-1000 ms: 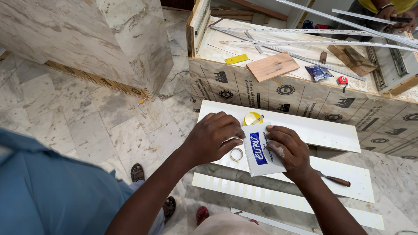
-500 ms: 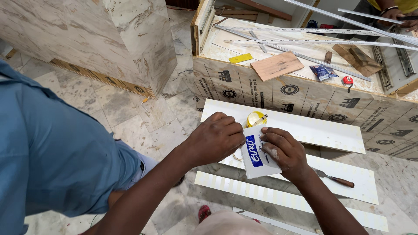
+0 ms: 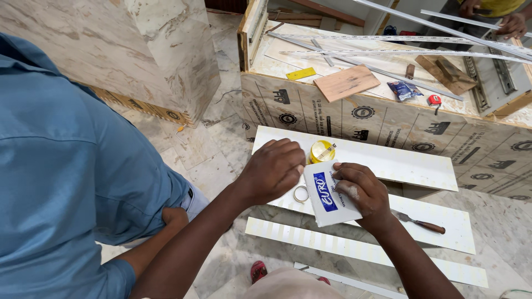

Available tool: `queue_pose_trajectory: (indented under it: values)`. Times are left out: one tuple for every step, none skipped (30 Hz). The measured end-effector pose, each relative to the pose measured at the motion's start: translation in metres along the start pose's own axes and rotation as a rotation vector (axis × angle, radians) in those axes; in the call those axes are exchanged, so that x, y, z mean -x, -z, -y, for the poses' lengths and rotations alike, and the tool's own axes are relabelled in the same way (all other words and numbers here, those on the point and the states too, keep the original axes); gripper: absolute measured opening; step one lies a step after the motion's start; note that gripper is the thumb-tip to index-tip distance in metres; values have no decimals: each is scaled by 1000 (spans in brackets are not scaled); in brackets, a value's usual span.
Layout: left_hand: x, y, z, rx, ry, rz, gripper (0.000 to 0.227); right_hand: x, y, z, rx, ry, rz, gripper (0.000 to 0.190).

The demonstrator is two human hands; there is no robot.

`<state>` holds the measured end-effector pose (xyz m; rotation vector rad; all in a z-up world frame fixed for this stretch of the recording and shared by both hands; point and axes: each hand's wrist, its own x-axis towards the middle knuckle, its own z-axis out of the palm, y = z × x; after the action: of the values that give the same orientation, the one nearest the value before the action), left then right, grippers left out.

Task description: The person opens a small packet, places it on a wooden board, then picks up a long white panel and sits on the floor. They peel off strips of masking tape from the panel's surface by hand.

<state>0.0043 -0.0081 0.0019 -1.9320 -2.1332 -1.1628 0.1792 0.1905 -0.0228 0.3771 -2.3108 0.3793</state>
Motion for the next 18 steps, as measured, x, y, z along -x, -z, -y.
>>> queue_pose_trajectory:
  values:
    - [1, 3, 0, 31, 22, 13, 12, 1, 1, 1, -35, -24, -17, 36]
    - [3, 5, 1, 64, 45, 27, 15, 2, 2, 1, -70, -49, -32, 37]
    - [4, 7, 0, 97, 67, 41, 17, 3, 2, 1, -104, -73, -48, 38]
    - [5, 9, 0, 120, 23, 21, 14, 5, 3, 1, -110, -91, -62, 37]
    - [6, 10, -2, 143, -20, 1, 14, 6, 3, 1, -116, -109, -76, 37]
    - [7, 11, -4, 165, -62, -21, 19, 8, 2, 1, -124, -126, -89, 36]
    - [7, 10, -6, 143, -75, -28, 21, 9, 2, 1, -124, -135, -87, 37]
    - [7, 9, -9, 120, -87, -38, 24, 9, 1, 0, -124, -142, -86, 37]
    - [7, 7, -12, 97, -99, -47, 28, 10, 1, -1, -125, -148, -84, 38]
    - [7, 6, -14, 58, -123, -59, 27, 11, 1, -1, -125, -149, -78, 38]
    - [7, 3, -16, 20, -146, -71, 26, 11, 1, -1, -126, -149, -72, 38]
    - [7, 1, -18, -19, -168, -84, 25, 11, 1, -2, -128, -149, -65, 38]
    - [7, -1, -19, -40, -166, -80, 21, 11, 1, -2, -131, -143, -64, 38]
    - [7, -2, -20, -62, -163, -77, 18, 11, 0, -2, -135, -137, -62, 37]
    - [8, -3, -20, -84, -160, -73, 15, 10, 0, -3, -140, -131, -61, 37]
    - [8, -4, -20, -91, -164, -72, 15, 9, 0, -2, -153, -127, -59, 37]
    - [8, -4, -19, -98, -168, -71, 14, 9, 1, -2, -166, -122, -57, 37]
    - [8, -4, -18, -103, -175, -67, 14, 8, 1, -2, -177, -121, -56, 37]
